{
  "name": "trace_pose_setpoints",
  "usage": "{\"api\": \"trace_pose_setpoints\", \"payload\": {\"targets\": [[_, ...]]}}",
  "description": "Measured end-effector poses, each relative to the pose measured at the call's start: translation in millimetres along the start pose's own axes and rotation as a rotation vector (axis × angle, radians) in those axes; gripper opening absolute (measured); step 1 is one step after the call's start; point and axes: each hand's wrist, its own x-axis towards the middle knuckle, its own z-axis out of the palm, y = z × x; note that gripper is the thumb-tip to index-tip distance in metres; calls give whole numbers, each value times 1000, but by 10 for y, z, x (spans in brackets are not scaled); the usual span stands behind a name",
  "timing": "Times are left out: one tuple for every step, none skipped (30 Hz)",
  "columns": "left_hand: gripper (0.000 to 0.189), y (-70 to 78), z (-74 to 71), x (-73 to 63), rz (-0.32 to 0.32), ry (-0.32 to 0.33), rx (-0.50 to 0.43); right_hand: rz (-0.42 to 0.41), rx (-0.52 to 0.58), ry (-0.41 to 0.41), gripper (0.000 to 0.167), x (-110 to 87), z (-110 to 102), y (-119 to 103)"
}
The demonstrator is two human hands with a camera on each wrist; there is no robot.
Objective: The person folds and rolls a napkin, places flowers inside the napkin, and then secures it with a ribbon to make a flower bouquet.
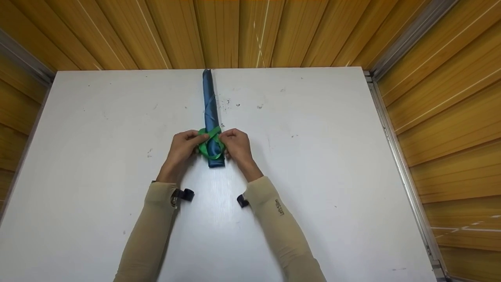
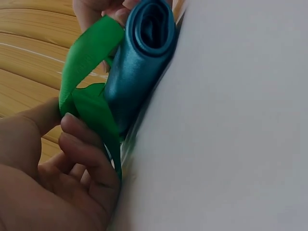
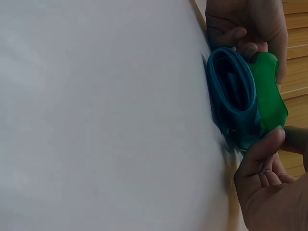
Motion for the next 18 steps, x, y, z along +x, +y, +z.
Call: {"api": "trace_pose_setpoints", "payload": {"targets": [[17, -4, -2, 2, -1, -5, 1, -4, 7, 4, 15, 12, 11, -1], [17, -6, -5, 4, 1, -9, 3, -11, 16, 8, 14, 19, 24, -5], [17, -10, -10, 5, 3, -13, 5, -18, 26, 11, 14, 27, 37, -10], [17, -13, -14, 5, 6, -16, 5, -25, 33, 14, 14, 34, 48, -11], [17, -15, -18, 5, 8, -18, 3, -32, 38, 16, 14, 41, 59, -12], [17, -18, -21, 5, 10, -19, 1, -40, 40, 17, 14, 47, 69, -14], [17, -19, -24, 4, 13, -20, 1, -47, 41, 18, 15, 53, 79, -15], [17, -19, -27, 3, 14, -21, 2, -52, 42, 18, 16, 57, 87, -17], [17, -22, -27, 4, 15, -21, 6, -57, 42, 18, 16, 62, 94, -18], [17, -25, -26, 6, 16, -21, 9, -59, 40, 18, 17, 69, 99, -16], [17, -27, -24, 7, 15, -20, 12, -60, 38, 17, 18, 73, 104, -16], [17, -30, -21, 8, 15, -19, 16, -59, 38, 15, 19, 75, 106, -17], [17, -32, -17, 9, 16, -20, 21, -57, 37, 12, 20, 79, 107, -15], [17, -36, -11, 11, 16, -18, 24, -55, 34, 10, 21, 84, 107, -13], [17, -38, -5, 11, 17, -18, 23, -56, 34, 5, 21, 87, 107, -11], [16, -39, 0, 10, 17, -16, 21, -56, 34, -3, 22, 91, 105, -9], [16, -39, 4, 8, 18, -15, 22, -58, 34, -11, 22, 93, 103, -8], [16, -40, 9, 7, 20, -14, 23, -62, 34, -18, 23, 96, 101, -10]]}}
